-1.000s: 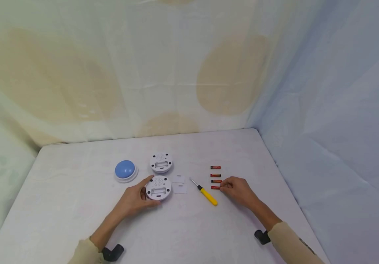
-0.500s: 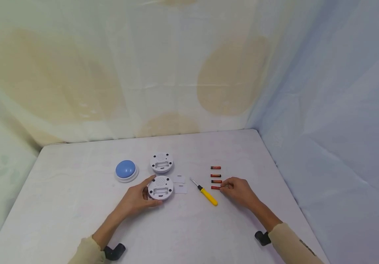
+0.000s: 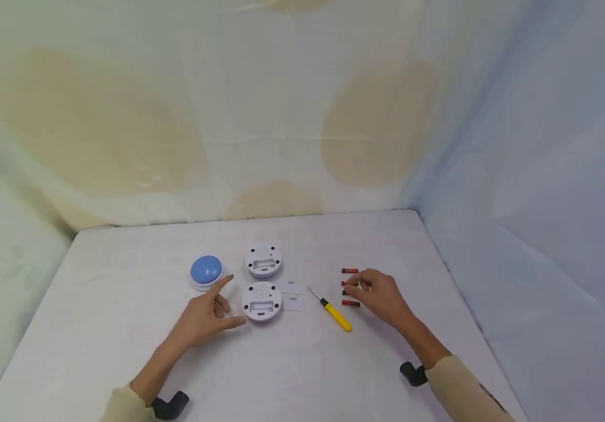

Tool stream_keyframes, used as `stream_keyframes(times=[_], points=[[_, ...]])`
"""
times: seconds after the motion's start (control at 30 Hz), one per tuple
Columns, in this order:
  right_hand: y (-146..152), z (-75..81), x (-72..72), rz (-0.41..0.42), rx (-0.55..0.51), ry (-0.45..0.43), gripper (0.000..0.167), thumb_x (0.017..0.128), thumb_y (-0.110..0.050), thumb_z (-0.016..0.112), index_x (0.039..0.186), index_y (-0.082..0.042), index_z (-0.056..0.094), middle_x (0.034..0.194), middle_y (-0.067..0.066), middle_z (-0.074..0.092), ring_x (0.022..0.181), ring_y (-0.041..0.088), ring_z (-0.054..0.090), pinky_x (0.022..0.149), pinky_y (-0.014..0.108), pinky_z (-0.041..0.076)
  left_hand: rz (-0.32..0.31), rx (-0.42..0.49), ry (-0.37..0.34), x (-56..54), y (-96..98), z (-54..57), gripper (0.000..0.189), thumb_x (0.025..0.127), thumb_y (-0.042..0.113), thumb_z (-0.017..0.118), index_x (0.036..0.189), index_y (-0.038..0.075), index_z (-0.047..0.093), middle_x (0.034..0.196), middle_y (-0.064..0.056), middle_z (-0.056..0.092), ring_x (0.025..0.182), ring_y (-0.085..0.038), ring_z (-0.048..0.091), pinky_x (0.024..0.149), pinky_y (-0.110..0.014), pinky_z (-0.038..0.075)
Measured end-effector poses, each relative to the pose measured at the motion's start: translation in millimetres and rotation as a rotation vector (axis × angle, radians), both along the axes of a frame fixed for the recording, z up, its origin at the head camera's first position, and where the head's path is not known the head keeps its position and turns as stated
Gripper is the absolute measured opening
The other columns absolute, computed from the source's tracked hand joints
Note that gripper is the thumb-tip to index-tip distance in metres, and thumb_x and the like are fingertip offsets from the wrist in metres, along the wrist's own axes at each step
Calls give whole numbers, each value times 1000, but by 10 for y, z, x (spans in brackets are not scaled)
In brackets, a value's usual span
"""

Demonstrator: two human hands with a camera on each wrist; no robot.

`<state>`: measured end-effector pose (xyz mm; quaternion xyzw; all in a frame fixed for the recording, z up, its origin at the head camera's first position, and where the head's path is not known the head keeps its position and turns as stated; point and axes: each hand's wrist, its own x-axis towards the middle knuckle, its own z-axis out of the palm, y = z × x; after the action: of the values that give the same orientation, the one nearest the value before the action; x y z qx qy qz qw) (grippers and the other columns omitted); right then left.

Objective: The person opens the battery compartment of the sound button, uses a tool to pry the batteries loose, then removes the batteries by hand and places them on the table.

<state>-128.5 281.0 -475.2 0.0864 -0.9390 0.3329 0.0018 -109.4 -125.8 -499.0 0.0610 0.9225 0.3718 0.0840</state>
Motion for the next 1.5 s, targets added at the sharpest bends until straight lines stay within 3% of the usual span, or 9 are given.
stream_keyframes(times=[0.13, 0.23, 0.43, 0.63, 0.9, 1.23, 1.5], points=[[-293, 229, -117, 81, -48, 38, 26, 90, -37, 76, 105, -16, 75, 76, -4, 51, 74, 16, 48, 63, 28, 41, 70, -54, 55, -63, -239, 98, 96, 74, 50, 86, 153, 19, 42, 87, 4, 62, 70, -13, 51, 64, -30, 42], [-597, 385, -215, 145, -49, 49, 26, 90, -34, 77, 110, -17, 74, 80, -6, 54, 83, 19, 51, 72, 33, 43, 89, -85, 119, -136, -428, 139, 90, 78, 45, 85, 151, 15, 43, 89, 1, 64, 69, -14, 51, 63, -31, 42], [-1236, 500, -472, 313, -3, 20, 33, 91, -35, 76, 118, -17, 72, 90, -9, 60, 96, 21, 53, 85, 41, 41, 116, -141, 196, -271, -672, 163, 82, 79, 39, 86, 147, 11, 49, 92, -6, 68, 71, -18, 54, 63, -33, 44], [-1726, 464, -719, 433, 109, 4, 40, 91, -42, 73, 124, -19, 70, 104, -1, 70, 107, 22, 55, 96, 53, 35, 106, -203, 190, -376, -714, 115, 83, 77, 41, 86, 146, 10, 51, 107, -14, 65, 93, -28, 59, 75, -43, 50], [-2069, 339, -915, 467, 258, -21, 50, 88, -46, 75, 130, -20, 68, 114, -1, 71, 118, 21, 51, 99, 52, 33, 93, -241, 186, -506, -649, -18, 85, 74, 42, 89, 144, 9, 53, 127, -19, 60, 117, -38, 53, 94, -55, 47], [-2258, 145, -933, 447, 614, 17, 62, 85, -56, 74, 139, -28, 60, 137, -5, 61, 139, 23, 37, 113, 55, 25, 62, -286, 167, -509, -530, -76, 83, 74, 41, 89, 143, 8, 54, 129, -19, 61, 121, -41, 53, 100, -58, 43], [-2316, 91, -882, 472, 722, 44, 61, 85, -57, 74, 136, -26, 64, 137, -4, 60, 139, 23, 37, 113, 55, 26, 58, -304, 165, -472, -435, -48, 77, 75, 39, 89, 138, 7, 59, 126, -19, 61, 119, -40, 55, 99, -58, 43]])
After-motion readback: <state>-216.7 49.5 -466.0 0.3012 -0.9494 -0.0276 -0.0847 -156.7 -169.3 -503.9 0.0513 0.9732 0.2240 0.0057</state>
